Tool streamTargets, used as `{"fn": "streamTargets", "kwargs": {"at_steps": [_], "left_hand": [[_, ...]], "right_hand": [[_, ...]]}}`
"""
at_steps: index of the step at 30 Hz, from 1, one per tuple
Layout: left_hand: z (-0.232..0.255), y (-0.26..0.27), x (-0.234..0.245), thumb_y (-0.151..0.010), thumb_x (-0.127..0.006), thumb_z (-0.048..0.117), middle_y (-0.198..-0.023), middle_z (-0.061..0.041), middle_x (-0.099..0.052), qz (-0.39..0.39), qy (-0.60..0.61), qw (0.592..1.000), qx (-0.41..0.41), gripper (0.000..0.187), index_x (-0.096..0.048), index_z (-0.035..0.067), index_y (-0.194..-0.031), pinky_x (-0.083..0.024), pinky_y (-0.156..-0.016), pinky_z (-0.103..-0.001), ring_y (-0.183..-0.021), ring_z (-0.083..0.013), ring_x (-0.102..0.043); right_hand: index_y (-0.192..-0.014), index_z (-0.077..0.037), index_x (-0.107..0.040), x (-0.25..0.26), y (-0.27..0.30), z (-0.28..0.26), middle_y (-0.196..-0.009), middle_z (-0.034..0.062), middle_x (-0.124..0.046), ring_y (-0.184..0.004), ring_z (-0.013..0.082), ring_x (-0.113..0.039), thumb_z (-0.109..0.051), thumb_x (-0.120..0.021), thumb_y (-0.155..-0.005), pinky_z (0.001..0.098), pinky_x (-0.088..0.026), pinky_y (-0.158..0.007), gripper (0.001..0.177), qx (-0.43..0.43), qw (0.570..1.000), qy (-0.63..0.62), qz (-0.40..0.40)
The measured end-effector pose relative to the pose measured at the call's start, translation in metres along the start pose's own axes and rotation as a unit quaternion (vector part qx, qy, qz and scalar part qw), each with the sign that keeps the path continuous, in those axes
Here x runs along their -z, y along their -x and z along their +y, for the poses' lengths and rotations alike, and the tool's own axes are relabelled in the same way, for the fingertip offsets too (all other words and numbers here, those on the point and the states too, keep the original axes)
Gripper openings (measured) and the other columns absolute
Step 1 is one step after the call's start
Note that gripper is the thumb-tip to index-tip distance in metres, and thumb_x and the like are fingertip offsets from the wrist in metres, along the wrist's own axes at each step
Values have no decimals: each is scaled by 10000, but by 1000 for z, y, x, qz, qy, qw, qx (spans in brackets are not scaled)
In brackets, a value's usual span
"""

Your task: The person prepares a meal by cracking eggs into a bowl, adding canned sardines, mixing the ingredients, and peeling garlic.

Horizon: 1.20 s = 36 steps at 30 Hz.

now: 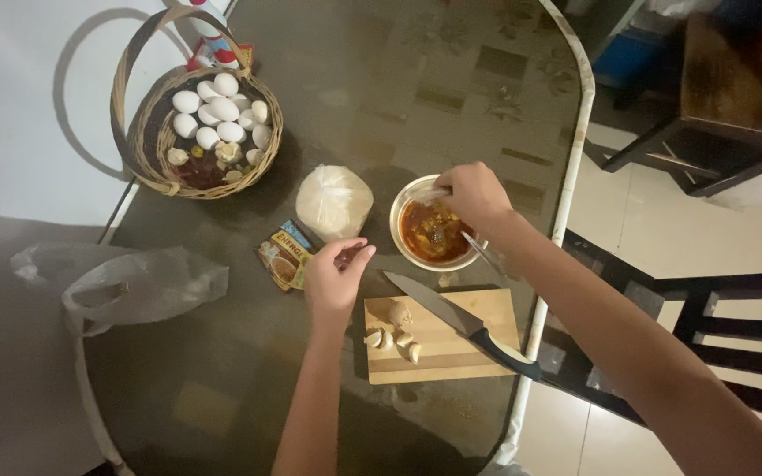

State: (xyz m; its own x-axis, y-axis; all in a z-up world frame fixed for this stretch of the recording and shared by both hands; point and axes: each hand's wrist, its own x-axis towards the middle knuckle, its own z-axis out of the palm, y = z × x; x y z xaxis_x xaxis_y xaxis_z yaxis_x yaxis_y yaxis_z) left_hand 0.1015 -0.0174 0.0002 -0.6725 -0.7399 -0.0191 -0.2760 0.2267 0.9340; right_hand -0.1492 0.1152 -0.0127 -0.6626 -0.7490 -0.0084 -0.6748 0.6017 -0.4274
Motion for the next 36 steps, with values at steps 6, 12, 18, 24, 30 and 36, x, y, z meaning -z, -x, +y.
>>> {"fn": "streamTargets", "kwargs": {"at_steps": [6,12,18,24,30,36], "left_hand": [[10,14,-3,-859,-810,213,-899,-70,-805,-15,40,999,11,261,-788,30,-1043,-558,-741,-261,-786,-117,-732],[31,53,-35,-900,-767,273,-950,-10,-792,-116,-13,991,71,308,-791,108,-1158,-616,-731,-283,-804,-105,-751],[31,136,-96,-751,-860,366,-1140,10,-632,-245,125,960,50,987,-315,165,-1548,-651,-781,-347,-868,-141,-757],[43,209,-108,-818,-816,233,-902,-40,-773,-226,160,959,-53,479,-690,47,-1241,-592,-734,-302,-801,-133,-727],[115,284,-106,-877,-774,118,-859,-51,-739,-344,183,918,-76,199,-747,39,-1057,-545,-675,-287,-738,-121,-657],[143,395,-150,-829,-774,13,-999,-79,-668,-449,151,848,-237,200,-777,19,-1029,-599,-706,-279,-804,-148,-722]], "right_hand": [[-1082,-45,-795,49,43,-12,-867,119,-779,-788,240,-732,-157,-760,-883,396,-583,-680,231,-179,937,-298,20],[-1195,10,-673,39,105,32,-969,78,-763,-860,160,-750,-210,-664,-1006,329,-660,-745,290,-217,703,-674,61],[-1278,-54,-660,20,213,3,-1254,78,-713,-1188,221,-694,-215,-581,-996,451,-558,-1036,335,-123,536,-828,109],[-1157,-129,-650,52,345,-50,-1333,110,-672,-1279,274,-610,-319,-518,-970,553,-521,-1003,296,-148,430,-866,208],[-1177,-105,-644,51,489,-39,-1305,46,-672,-1231,167,-624,-222,-620,-987,421,-543,-993,224,-142,555,-723,385],[-1168,-43,-741,30,616,-45,-991,32,-731,-760,70,-559,-175,-662,-1001,258,-471,-664,227,-356,629,-442,531]]}}
